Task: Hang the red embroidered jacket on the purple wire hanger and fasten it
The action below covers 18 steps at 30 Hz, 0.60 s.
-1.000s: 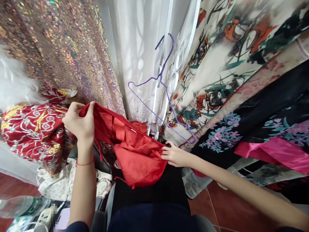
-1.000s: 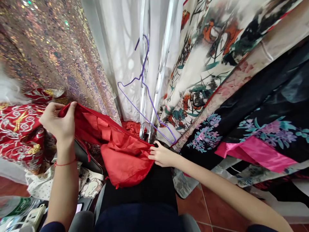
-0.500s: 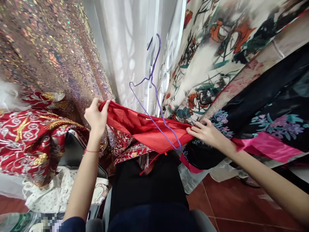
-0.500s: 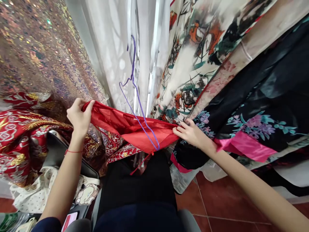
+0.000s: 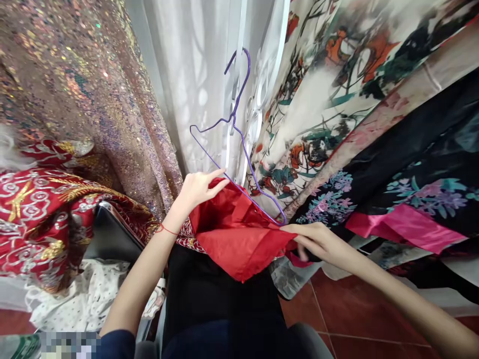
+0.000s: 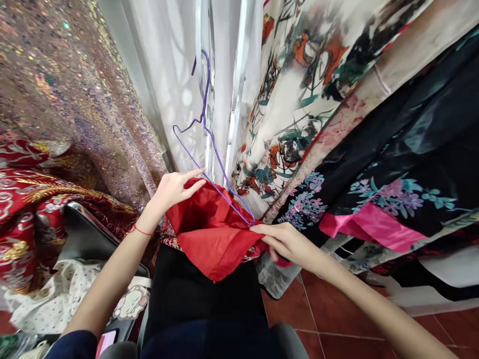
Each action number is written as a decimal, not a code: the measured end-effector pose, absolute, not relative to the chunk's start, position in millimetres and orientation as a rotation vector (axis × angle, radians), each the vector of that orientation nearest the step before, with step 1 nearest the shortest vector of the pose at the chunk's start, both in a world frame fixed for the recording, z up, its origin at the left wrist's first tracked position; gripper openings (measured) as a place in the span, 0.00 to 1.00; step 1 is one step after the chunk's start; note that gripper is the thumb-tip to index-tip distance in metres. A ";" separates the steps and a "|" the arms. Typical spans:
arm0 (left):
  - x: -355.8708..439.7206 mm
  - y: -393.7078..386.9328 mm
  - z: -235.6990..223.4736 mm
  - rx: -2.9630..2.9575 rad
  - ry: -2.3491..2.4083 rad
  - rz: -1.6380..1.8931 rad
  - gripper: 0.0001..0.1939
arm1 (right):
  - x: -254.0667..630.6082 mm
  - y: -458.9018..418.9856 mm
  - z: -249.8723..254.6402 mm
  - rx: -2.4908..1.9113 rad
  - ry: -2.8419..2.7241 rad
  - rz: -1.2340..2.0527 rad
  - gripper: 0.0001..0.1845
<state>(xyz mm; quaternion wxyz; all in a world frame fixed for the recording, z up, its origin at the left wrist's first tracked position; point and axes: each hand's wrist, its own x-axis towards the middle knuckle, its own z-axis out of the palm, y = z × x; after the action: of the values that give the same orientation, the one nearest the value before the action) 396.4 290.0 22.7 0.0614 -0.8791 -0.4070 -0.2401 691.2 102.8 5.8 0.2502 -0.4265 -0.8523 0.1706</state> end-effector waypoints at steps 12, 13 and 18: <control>399.3 285.3 -16.1 -2.666 -1.264 -0.922 0.26 | 720.5 104.6 22.9 -1.271 -2.202 0.257 0.15; 399.7 282.2 -17.8 -2.683 -1.271 -0.986 0.26 | 726.1 107.7 23.4 -1.289 -2.178 0.227 0.14; 399.9 269.0 -19.0 -2.777 -1.291 -1.193 0.28 | 740.4 126.7 18.6 -1.299 -2.065 0.198 0.14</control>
<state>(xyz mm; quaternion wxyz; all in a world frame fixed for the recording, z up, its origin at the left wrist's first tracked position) 399.9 269.0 -19.0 -0.0725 -0.8427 -0.3916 -0.3621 740.4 126.7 18.6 0.3403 -0.4991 -0.7933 0.0761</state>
